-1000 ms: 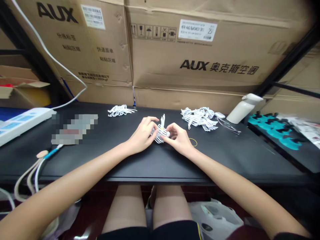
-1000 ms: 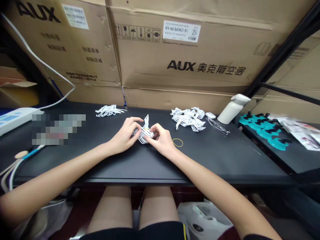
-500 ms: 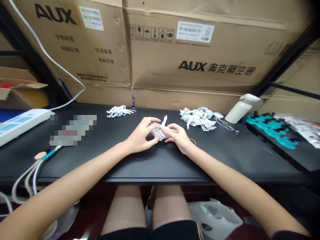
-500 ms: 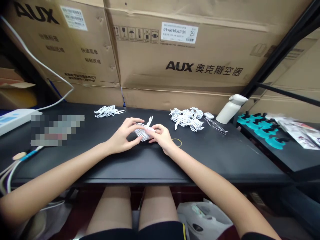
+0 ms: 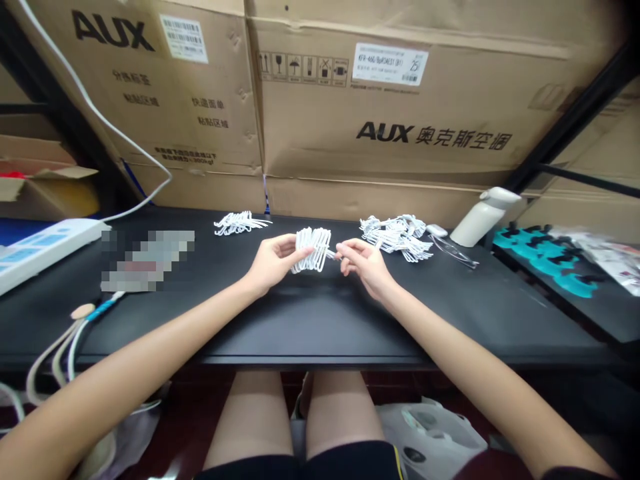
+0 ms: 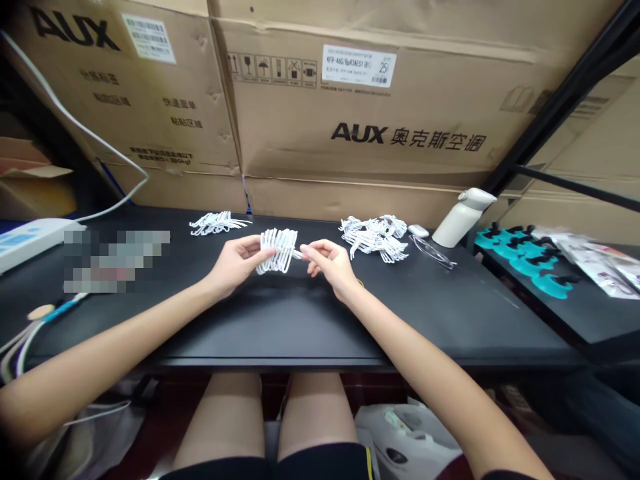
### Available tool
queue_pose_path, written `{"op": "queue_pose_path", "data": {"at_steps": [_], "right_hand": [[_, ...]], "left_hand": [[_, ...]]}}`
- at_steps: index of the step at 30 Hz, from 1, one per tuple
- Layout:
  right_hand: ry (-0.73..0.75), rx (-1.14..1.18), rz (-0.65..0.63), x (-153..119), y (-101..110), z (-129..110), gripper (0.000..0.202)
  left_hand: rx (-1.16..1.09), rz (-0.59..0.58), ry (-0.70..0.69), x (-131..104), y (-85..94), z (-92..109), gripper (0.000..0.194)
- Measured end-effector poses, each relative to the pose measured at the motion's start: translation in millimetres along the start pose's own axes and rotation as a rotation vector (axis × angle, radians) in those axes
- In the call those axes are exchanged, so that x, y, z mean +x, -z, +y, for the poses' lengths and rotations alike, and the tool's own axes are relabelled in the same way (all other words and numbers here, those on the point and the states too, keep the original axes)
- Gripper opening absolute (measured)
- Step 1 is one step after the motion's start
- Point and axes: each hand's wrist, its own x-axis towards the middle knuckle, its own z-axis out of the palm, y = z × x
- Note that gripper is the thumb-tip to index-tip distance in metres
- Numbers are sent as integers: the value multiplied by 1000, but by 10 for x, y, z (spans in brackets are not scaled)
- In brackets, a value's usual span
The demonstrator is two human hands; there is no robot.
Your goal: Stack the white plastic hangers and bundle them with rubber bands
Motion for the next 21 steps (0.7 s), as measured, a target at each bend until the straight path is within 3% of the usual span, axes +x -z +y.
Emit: {"op": "queue_pose_path", "data": {"at_steps": [2,4,8,10,21], "right_hand": [[148,-178,90,-9,-2,12,35],[198,-265,82,-19,-12,28,35],[-2,-144,-124,-35,-42,40,35],[-101,-83,-159,-42,-58,33,37],[-159,43,-56,-38,-72,10,29]], "left_hand": [[-70,0,81,7,-2,-17,47],[-85,-12,126,2,-10,-23,47],[-71,-45,163,-16,-32,-2,50],[-66,-49,172,-18,-38,17,50],[-173,-139,218,11,0,14,50]]}}
